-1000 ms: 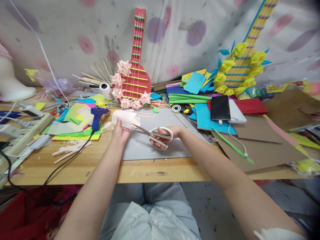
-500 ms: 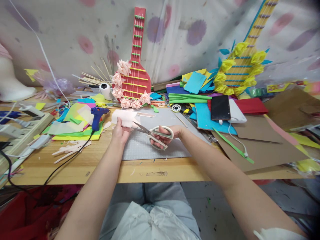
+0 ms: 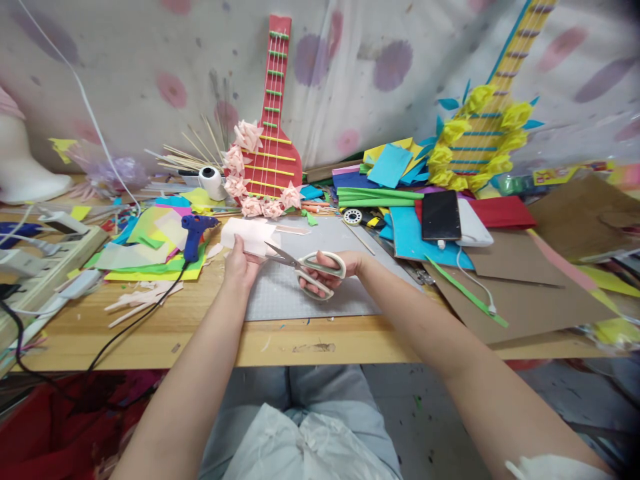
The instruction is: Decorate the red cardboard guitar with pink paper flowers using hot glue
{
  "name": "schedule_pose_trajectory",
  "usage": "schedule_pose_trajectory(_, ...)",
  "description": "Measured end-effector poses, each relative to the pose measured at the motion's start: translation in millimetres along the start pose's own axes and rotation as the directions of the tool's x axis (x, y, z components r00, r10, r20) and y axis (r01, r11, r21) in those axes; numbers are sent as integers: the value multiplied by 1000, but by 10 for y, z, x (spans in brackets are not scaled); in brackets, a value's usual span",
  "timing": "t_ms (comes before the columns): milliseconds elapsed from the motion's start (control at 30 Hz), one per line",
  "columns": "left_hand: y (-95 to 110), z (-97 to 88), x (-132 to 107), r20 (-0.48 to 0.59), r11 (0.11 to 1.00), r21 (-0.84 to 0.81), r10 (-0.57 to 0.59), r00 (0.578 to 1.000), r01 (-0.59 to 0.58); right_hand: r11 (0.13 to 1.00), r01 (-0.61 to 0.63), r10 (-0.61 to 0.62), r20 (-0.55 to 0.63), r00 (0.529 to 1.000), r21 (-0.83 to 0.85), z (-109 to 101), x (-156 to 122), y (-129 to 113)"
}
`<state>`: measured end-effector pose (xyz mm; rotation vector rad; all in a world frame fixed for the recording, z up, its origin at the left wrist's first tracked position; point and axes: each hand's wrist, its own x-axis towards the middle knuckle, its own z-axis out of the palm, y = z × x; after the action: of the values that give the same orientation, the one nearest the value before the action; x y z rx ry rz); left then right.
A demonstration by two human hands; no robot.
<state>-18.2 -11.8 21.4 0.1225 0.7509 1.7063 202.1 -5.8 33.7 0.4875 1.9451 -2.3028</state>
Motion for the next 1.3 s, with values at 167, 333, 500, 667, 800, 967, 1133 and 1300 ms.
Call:
schedule_pose_trajectory(167, -8, 10, -19, 15, 1000, 17, 0, 1000, 0, 998, 48, -49, 7, 999, 28, -18, -8, 4)
schedule_pose_trajectory(333, -33, 15, -26, 6, 998, 42, 56, 998, -56, 989, 120, -118, -30, 993, 83, -31, -38, -23)
schedule_pose_trajectory(500, -30, 12, -43, 68, 998, 43, 41, 997, -44, 977, 152, -143, -75, 987, 150, -60, -29, 12)
schedule_pose_trajectory(667, -34, -8, -35, 146, 996, 78, 32, 989, -44, 944, 238, -225, -82, 971, 228, -106, -3, 90)
schedule_pose_trajectory(800, -77, -8, -59, 186, 994, 91, 39, 982, -57, 900, 320, -311, -78, 947, 296, -136, 39, 147)
schedule_pose_trajectory(967, -109, 4, -107, 198, 993, 113, -6, 980, -17, 862, 349, -337, -99, 936, 367, -149, 100, 196)
schedule_pose_trajectory(1133, -106, -2, -130, 213, 985, 171, -4, 977, -33, 868, 341, -317, -126, 940, 362, -113, 106, 188)
schedule_pose_trajectory(1300, -134, -19, -133, 202, 956, 280, 34, 979, -91, 877, 335, -306, -136, 942, 345, -78, 82, 189)
